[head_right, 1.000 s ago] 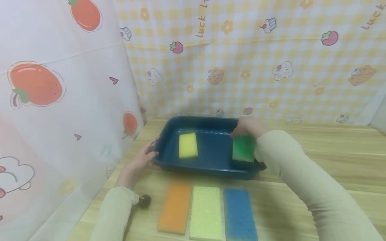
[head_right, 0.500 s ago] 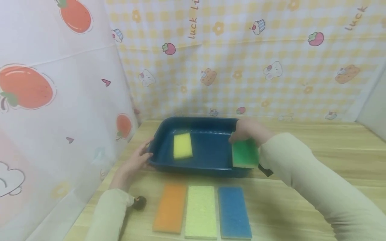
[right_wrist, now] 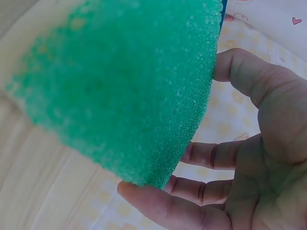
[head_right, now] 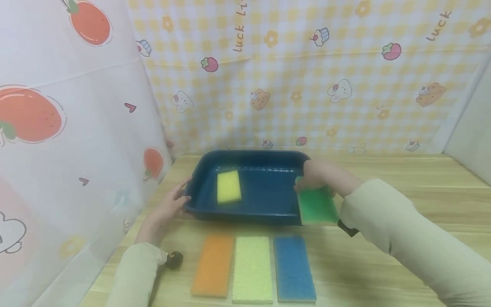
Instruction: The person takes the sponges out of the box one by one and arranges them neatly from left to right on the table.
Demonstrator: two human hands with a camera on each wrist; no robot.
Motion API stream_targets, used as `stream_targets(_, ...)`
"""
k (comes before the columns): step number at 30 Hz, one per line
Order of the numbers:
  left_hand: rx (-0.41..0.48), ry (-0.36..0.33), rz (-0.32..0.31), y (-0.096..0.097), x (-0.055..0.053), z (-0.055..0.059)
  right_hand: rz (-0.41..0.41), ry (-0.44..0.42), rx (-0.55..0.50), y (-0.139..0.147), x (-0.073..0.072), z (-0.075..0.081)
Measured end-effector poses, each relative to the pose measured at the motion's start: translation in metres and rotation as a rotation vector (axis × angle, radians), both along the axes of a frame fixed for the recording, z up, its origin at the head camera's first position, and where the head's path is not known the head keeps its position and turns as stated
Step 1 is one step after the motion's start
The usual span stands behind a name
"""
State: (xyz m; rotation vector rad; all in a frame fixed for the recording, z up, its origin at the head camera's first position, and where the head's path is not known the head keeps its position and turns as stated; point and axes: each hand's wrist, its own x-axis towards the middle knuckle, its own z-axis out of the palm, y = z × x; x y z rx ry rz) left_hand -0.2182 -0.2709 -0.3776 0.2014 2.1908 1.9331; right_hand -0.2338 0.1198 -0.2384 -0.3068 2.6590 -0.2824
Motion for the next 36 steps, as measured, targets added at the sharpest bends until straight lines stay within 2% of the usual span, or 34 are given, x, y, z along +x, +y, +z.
stream_targets(12,0.025,-0.006,0.002,0.000,-0.003,-0.002,0.028,0.015,-0.037,0.023,0.032,-0.006)
stream_targets(24,0.010,0.003,-0.006,0.001,-0.002,0.000,0.055,0.022,-0.033,0.031,0.059,-0.015)
stream_targets(30,0.016,0.000,-0.008,0.000,-0.003,-0.001,0.079,0.063,-0.030,0.035,0.074,-0.025)
stream_targets(36,0.028,-0.006,-0.009,0.000,-0.003,-0.002,0.097,0.091,-0.020,0.037,0.082,-0.036)
